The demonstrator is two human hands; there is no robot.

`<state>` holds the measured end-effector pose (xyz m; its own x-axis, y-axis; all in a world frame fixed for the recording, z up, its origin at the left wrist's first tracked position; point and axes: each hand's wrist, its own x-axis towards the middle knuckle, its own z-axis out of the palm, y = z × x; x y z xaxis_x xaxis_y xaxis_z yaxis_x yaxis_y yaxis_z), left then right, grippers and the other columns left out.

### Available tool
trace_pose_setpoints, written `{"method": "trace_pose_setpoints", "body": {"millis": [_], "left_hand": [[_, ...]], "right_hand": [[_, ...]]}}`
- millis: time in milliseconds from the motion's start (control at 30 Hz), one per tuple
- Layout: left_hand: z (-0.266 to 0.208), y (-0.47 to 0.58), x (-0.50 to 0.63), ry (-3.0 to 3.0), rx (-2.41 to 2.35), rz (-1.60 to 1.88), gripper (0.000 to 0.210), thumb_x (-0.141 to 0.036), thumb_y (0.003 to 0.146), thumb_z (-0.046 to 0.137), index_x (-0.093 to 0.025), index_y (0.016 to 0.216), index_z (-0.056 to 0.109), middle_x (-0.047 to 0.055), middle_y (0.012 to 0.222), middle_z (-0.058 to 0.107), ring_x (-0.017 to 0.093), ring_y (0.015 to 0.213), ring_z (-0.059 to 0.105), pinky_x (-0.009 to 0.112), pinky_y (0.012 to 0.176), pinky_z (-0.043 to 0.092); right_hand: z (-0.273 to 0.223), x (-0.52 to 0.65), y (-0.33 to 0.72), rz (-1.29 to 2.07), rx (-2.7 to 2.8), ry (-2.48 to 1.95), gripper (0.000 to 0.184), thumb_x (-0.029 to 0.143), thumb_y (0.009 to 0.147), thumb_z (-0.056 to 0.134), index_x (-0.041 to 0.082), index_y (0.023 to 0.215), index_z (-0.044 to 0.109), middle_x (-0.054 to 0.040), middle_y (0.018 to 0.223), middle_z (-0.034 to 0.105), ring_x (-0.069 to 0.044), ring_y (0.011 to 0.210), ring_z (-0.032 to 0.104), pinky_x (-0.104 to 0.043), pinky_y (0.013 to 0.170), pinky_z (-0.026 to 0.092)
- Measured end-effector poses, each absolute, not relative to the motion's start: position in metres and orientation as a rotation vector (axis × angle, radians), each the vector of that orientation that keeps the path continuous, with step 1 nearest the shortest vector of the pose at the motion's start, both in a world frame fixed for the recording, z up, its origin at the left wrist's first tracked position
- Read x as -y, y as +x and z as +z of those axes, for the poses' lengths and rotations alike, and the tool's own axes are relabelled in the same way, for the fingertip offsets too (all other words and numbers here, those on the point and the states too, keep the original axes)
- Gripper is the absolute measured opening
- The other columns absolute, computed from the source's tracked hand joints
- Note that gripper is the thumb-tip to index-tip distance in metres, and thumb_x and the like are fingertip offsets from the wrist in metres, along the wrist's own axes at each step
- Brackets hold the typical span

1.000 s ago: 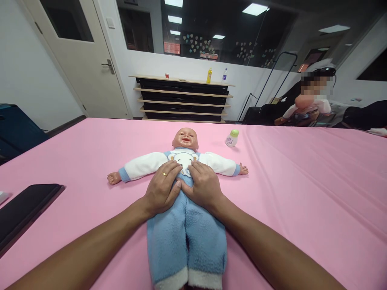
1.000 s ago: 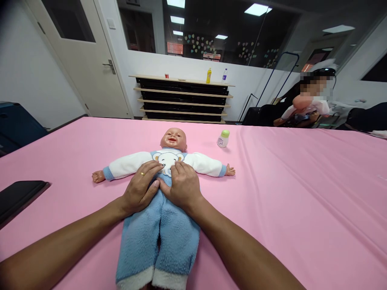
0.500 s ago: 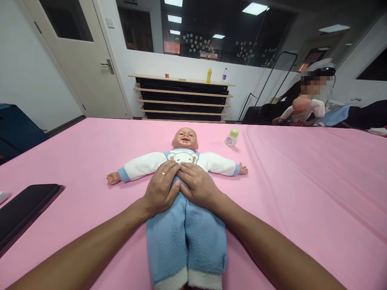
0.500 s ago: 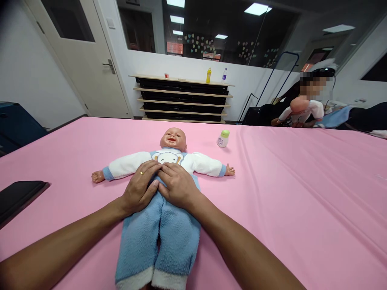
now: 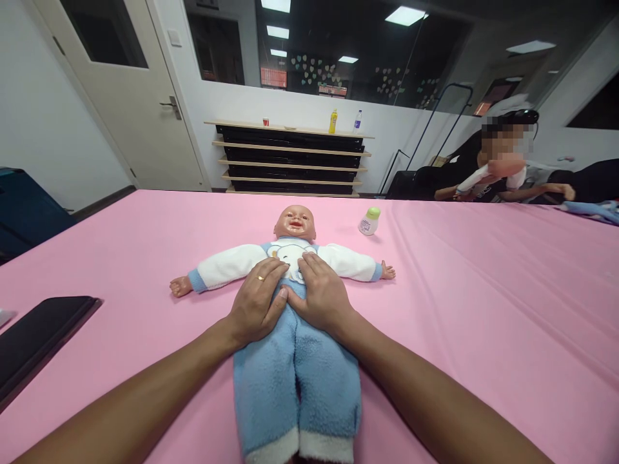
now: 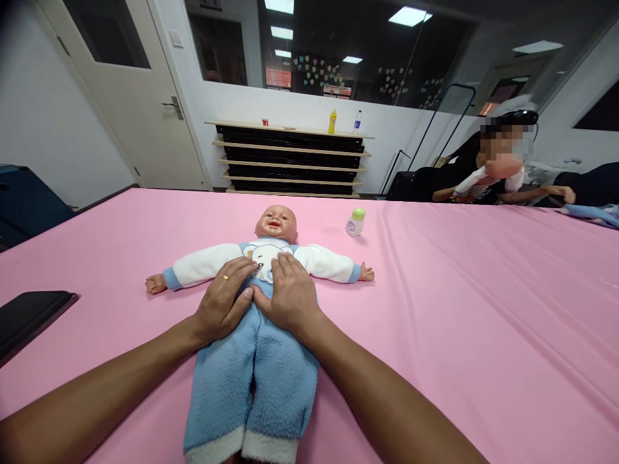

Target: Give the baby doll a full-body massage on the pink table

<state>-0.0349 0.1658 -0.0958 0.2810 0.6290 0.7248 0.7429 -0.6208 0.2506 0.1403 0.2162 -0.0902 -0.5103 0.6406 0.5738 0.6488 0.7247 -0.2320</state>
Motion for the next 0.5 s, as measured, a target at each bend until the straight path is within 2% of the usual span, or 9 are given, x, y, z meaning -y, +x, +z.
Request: {"method": "trace_pose_setpoints", "body": {"millis": [167, 267, 400, 500], "left_hand": [[-0.0958, -0.0353, -0.1657, -2.401, 1.302, -1.247, 0.044, -0.019, 0.092, 0.047, -0.014, 0.136, 0.046, 0.017, 0.132, 0.053, 0.03, 0.129, 0.046, 0.055, 0.111, 0.039], [-0.0962, -0.0358, -0.166, -2.404, 1.307, -1.24, 0.044, -0.019, 0.092, 0.047, -0.013, 0.136, 0.046, 0.017, 0.133, 0.053, 0.03, 0.13, 0.045, 0.055, 0.111, 0.039], [-0.0958, -0.0357, -0.1663, -2.404, 1.285, -1.242, 0.044, -0.018, 0.092, 0.047, -0.011, 0.135, 0.046, 0.018, 0.132, 0.053, 0.03, 0.129, 0.046, 0.054, 0.111, 0.038], [-0.0953, -0.0352, -0.1665, -2.407, 1.272, -1.252, 0.043, -0.018, 0.092, 0.047, -0.012, 0.135, 0.045, 0.018, 0.132, 0.053, 0.029, 0.128, 0.046, 0.054, 0.111, 0.039]], "right_hand": [[-0.0889, -0.2137, 0.143, -0.084, 2.226, -0.864, 0.041, 0.046, 0.092, 0.055, 0.01, 0.11, 0.066, -0.0178, 0.117, 0.066, -0.029, 0.117, 0.058, -0.046, 0.105, 0.045], [-0.088, -0.2137, 0.1438, -0.088, 2.252, -0.755, 0.031, 0.039, 0.095, 0.053, 0.013, 0.099, 0.068, -0.0131, 0.104, 0.07, -0.025, 0.107, 0.062, -0.041, 0.1, 0.048], [-0.0881, -0.2158, 0.1441, -0.077, 2.266, -0.59, 0.026, 0.032, 0.095, 0.053, 0.013, 0.101, 0.069, -0.0117, 0.108, 0.07, -0.024, 0.109, 0.062, -0.039, 0.102, 0.048], [-0.0863, -0.2178, 0.1442, -0.019, 2.319, -0.489, 0.031, 0.029, 0.095, 0.051, 0.013, 0.116, 0.066, -0.0119, 0.119, 0.067, -0.023, 0.117, 0.059, -0.04, 0.107, 0.045]]}}
